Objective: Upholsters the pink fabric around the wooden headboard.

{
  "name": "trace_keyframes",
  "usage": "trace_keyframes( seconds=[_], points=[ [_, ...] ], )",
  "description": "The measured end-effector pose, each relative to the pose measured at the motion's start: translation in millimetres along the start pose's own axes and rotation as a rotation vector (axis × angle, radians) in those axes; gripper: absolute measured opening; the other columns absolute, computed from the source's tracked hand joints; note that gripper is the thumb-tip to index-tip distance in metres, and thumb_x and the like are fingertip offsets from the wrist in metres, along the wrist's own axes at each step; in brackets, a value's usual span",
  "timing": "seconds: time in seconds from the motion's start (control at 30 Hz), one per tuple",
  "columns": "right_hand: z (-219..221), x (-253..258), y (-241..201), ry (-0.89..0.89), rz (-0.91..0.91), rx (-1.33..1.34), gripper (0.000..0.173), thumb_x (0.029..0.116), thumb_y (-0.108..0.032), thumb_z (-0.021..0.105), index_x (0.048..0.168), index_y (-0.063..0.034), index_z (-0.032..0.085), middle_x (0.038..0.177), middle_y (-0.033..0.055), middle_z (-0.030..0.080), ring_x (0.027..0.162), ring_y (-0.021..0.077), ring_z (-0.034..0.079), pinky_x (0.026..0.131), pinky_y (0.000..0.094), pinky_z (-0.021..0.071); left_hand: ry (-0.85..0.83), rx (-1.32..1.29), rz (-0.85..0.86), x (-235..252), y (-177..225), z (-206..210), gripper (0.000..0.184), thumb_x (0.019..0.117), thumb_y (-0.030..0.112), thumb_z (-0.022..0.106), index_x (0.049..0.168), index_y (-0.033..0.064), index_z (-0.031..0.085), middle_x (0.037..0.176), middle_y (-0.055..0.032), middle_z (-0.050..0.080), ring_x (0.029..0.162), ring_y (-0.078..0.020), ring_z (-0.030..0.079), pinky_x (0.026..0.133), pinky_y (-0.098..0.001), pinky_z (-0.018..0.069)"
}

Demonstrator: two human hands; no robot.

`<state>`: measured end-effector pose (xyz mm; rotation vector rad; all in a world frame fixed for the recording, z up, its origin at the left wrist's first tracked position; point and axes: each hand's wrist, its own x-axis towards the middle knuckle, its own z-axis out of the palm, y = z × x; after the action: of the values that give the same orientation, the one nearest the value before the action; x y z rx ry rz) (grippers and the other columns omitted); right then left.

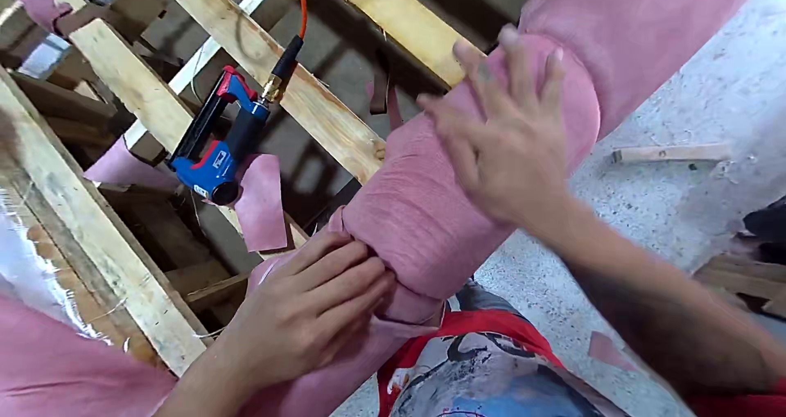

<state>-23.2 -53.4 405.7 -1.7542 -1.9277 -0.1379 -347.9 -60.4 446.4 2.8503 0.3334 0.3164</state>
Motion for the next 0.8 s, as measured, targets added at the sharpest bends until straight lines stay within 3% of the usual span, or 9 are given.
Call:
trace_keyframes(
  seconds=[0.1, 0.17, 0.2, 0.27, 0.33, 0.5, 0.6, 0.7, 0.8],
  points=[
    [-14.0, -3.4, 10.4, 0.130, 0.153, 0.042, 0.048, 0.1091, -0.043, 0.035, 0.137, -0.0203, 0.066, 0.160, 0.0144, 0.044, 0.154, 0.0414, 0.026, 0.121, 0.0745, 0.0093, -0.054, 0.028, 0.038, -0.8, 1.2, -4.9, 0.034, 0.1058, 0.025, 0.046, 0.128, 0.0163, 0.069, 0.134, -0.0015, 0.067, 0.133, -0.0203, 0.056, 0.120, -0.0477, 0.0374],
    [-22.6, -38.6, -34.8, 0.236, 0.160, 0.160, 0.054, 0.1046, -0.042, 0.043, 0.140, -0.0051, 0.062, 0.158, 0.0222, 0.044, 0.152, 0.0431, 0.029, 0.124, 0.0695, 0.0150, -0.054, 0.023, 0.039, -1.6, -1.8, -8.4, 0.034, 0.1061, 0.026, 0.044, 0.128, 0.0180, 0.068, 0.133, -0.0014, 0.067, 0.132, -0.0201, 0.057, 0.118, -0.0478, 0.0389],
    [-17.4, -65.2, -69.6, 0.215, 0.109, 0.248, 0.059, 0.1018, -0.043, 0.045, 0.144, -0.0037, 0.058, 0.158, 0.0229, 0.044, 0.152, 0.0417, 0.030, 0.124, 0.0679, 0.0167, -0.045, 0.012, 0.037, -2.0, -2.6, -9.7, 0.033, 0.1062, 0.026, 0.044, 0.127, 0.0179, 0.068, 0.133, -0.0015, 0.067, 0.131, -0.0199, 0.057, 0.117, -0.0475, 0.0401],
    [10.0, -98.0, -100.8, 0.131, -0.085, 0.312, 0.053, 0.1056, -0.046, 0.042, 0.149, -0.0189, 0.056, 0.158, 0.0085, 0.048, 0.153, 0.0296, 0.033, 0.126, 0.0634, 0.0197, -0.017, 0.020, 0.026, 0.5, -2.9, -7.1, 0.032, 0.1070, 0.027, 0.043, 0.127, 0.0181, 0.067, 0.135, -0.0005, 0.066, 0.133, -0.0187, 0.056, 0.118, -0.0456, 0.0397],
    [21.7, -90.4, -68.4, 0.089, -0.139, 0.227, 0.048, 0.1064, -0.044, 0.036, 0.149, -0.0325, 0.056, 0.160, -0.0038, 0.047, 0.154, 0.0232, 0.032, 0.123, 0.0653, 0.0177, -0.011, 0.024, 0.022, 5.5, -4.2, -0.4, 0.034, 0.1068, 0.027, 0.043, 0.129, 0.0180, 0.067, 0.134, -0.0012, 0.066, 0.132, -0.0193, 0.056, 0.118, -0.0450, 0.0394],
    [-18.2, -31.9, 42.9, 0.008, 0.140, -0.016, 0.055, 0.1101, -0.045, 0.018, 0.158, -0.0317, 0.043, 0.167, -0.0030, 0.035, 0.158, 0.0275, 0.020, 0.122, 0.0735, 0.0038, -0.021, -0.003, 0.018, 14.2, -5.8, 2.8, 0.035, 0.1035, 0.026, 0.041, 0.118, 0.0178, 0.071, 0.124, -0.0005, 0.070, 0.126, -0.0192, 0.060, 0.111, -0.0410, 0.0469],
    [-18.5, -34.7, -1.6, 0.027, 0.083, -0.024, 0.063, 0.1065, -0.051, 0.027, 0.156, -0.0174, 0.046, 0.164, 0.0055, 0.040, 0.157, 0.0327, 0.022, 0.124, 0.0713, 0.0061, -0.024, -0.013, 0.011, 12.0, -7.2, -2.6, 0.035, 0.1025, 0.026, 0.040, 0.116, 0.0189, 0.071, 0.122, 0.0011, 0.070, 0.124, -0.0169, 0.060, 0.110, -0.0374, 0.0472],
    [10.1, -79.3, -101.3, 0.044, -0.133, 0.210, 0.049, 0.1057, -0.038, 0.041, 0.148, -0.0173, 0.055, 0.158, 0.0018, 0.049, 0.155, 0.0235, 0.030, 0.128, 0.0611, 0.0142, -0.015, 0.003, -0.004, 6.0, -2.3, -0.1, 0.033, 0.1029, 0.028, 0.042, 0.112, 0.0178, 0.073, 0.121, -0.0011, 0.071, 0.125, -0.0185, 0.061, 0.111, -0.0386, 0.0472],
    [18.4, -85.9, -86.7, 0.029, -0.283, 0.279, 0.047, 0.1070, -0.029, 0.039, 0.150, -0.0181, 0.055, 0.159, -0.0010, 0.048, 0.154, 0.0205, 0.033, 0.127, 0.0566, 0.0219, -0.031, -0.011, 0.013, 7.2, -1.3, 3.5, 0.036, 0.1038, 0.026, 0.042, 0.121, 0.0177, 0.072, 0.126, -0.0028, 0.069, 0.129, -0.0201, 0.059, 0.113, -0.0419, 0.0458]
  ],
)
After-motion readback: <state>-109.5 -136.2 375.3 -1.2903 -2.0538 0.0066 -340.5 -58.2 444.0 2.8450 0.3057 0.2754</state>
